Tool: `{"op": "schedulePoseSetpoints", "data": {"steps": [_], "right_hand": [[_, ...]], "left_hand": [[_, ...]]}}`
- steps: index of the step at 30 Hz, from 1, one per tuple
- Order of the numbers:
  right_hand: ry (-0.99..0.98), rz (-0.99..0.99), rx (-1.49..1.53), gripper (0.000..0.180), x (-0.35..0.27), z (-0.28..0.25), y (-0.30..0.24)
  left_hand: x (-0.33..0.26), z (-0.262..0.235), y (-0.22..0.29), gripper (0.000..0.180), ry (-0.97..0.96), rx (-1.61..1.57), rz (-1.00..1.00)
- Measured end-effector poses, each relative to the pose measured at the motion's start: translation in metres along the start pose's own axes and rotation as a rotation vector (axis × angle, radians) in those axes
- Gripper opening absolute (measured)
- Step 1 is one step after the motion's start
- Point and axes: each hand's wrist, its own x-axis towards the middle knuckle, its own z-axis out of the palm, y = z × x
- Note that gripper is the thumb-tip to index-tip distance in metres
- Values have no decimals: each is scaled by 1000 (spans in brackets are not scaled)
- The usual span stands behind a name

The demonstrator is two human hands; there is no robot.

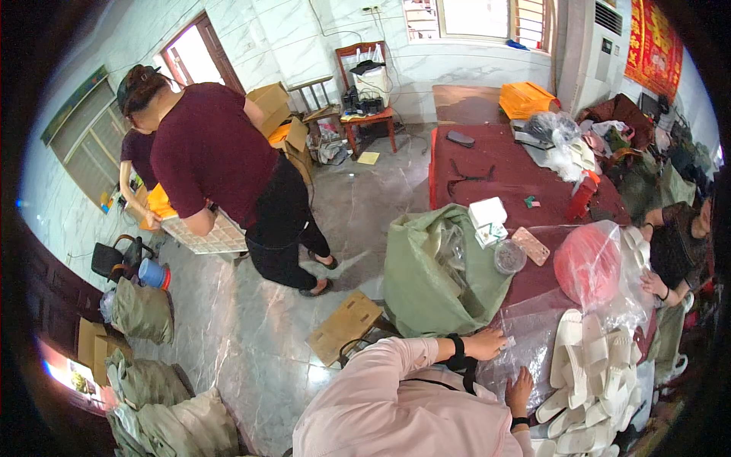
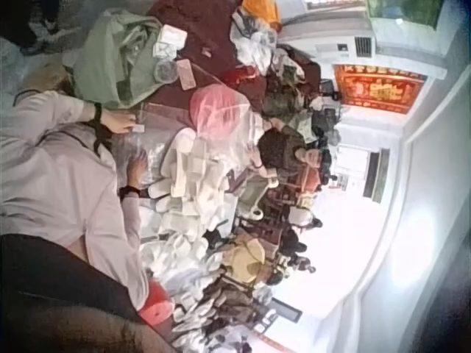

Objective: Sorting white slippers and placing them into plastic bags for packaging.

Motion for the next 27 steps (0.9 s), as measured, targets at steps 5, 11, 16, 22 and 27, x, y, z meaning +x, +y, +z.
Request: {"op": "schedulePoseSetpoints", "data": {"steps": [5, 11, 16, 22, 27], "right_hand": [[-20, -18, -7, 56, -13, 2, 11], [-49, -5, -46, 57, -25, 12, 22], [-124, 34, -13, 59, -31, 19, 33], [-109, 53, -34, 61, -38, 34, 40], [-99, 73, -73, 56, -32, 32, 22]], "left_hand": [[7, 18, 26, 32, -65, -76, -35], [6, 24, 39, 31, -146, -98, -24], [15, 26, 35, 30, -169, -111, -44], [39, 22, 34, 30, -242, -102, 33], [51, 41, 10, 32, -341, -75, 113]]}}
